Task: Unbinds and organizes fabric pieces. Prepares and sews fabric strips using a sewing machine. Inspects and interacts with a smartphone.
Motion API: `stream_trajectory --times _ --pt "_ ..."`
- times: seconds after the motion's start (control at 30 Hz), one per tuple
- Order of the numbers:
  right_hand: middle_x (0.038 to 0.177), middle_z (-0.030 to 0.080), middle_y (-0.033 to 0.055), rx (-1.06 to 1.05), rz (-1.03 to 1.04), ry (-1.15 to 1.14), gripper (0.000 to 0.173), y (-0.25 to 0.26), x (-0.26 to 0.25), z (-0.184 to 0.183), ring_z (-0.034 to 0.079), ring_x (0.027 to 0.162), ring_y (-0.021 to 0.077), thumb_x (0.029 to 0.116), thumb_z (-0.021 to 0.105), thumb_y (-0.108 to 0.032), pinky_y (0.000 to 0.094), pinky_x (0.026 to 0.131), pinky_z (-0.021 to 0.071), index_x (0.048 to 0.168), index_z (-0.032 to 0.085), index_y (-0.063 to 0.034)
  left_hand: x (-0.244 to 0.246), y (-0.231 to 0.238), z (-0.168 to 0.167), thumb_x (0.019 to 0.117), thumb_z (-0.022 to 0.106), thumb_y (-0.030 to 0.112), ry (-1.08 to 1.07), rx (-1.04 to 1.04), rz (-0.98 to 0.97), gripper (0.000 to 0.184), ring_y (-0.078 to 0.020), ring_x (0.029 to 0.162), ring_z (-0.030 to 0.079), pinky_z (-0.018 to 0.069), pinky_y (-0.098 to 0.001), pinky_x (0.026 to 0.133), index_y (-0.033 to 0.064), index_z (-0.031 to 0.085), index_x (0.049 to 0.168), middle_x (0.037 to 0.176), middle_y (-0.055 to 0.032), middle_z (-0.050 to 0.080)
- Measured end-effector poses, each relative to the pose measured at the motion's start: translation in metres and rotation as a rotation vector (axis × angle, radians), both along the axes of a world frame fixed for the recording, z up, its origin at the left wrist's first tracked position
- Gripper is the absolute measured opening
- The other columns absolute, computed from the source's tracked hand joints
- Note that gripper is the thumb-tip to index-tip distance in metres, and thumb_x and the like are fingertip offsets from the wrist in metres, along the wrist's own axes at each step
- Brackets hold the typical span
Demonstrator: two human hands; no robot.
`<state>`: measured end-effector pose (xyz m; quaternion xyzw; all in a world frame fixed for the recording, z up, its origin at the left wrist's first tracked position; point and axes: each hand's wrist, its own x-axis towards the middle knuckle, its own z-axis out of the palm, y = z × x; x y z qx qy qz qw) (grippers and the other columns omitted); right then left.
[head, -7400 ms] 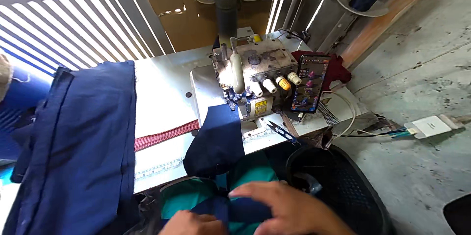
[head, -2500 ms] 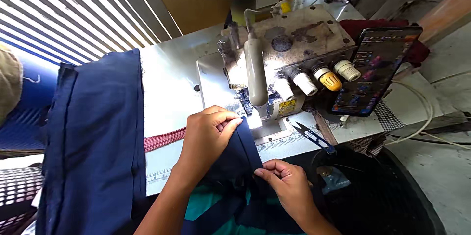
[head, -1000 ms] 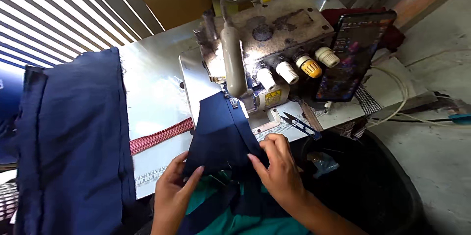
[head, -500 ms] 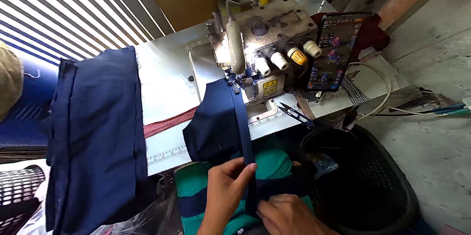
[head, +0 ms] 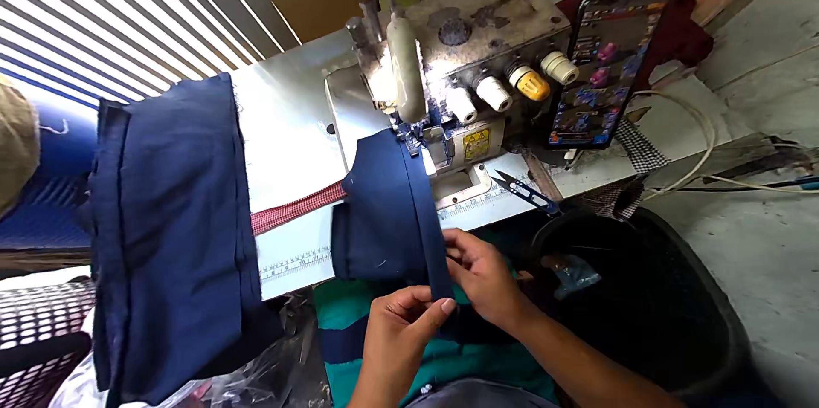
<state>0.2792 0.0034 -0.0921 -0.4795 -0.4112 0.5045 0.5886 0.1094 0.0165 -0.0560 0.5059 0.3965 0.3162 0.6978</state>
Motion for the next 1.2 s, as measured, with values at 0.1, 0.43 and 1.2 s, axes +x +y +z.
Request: stream_trajectory --times 0.1,0.43,1.2 --pt "0.106 0.075 0.005 -0.091 -0.033 -0.056 0.024 -0.043 -0.004 0.0 0.074 0.094 0.0096 0.0994 0.061 -0.003 0.0253 0.084 0.0629 0.122 0.064 0.0029 -0.012 -0.018 -0.02 0.0934 0.074 0.01 0.07 -0.04 -0.084 0.011 -0.0124 0.075 0.072 0.0621 -0.0286 0.073 0.0007 0.078 0.097 0.085 -0.0084 0.076" --pt "0.098 0.077 0.0016 -0.172 0.033 -0.101 0.02 -0.093 -0.007 -0.001 0.071 0.09 0.0028 0.0995 0.058 -0.005 0.0203 0.082 0.06 0.107 0.075 -0.0007 -0.017 -0.038 -0.028 0.0902 0.078 0.016 0.124 -0.026 -0.092 0.015 -0.0035 0.06 0.063 0.0541 -0.0198 0.058 0.0055 0.077 0.08 0.069 -0.0007 0.07" --pt "0.075 0.07 0.0042 0.063 0.0 -0.331 0.024 -0.095 0.008 0.034 0.067 0.075 0.0038 0.0984 0.07 -0.019 0.0193 0.07 0.0559 0.081 0.068 -0.0018 0.02 0.094 0.019 0.1038 0.059 0.035 0.626 1.181 -0.042 0.04 -0.0236 0.141 0.051 0.0379 -0.051 0.121 0.0063 0.069 0.13 0.144 -0.0084 0.062"
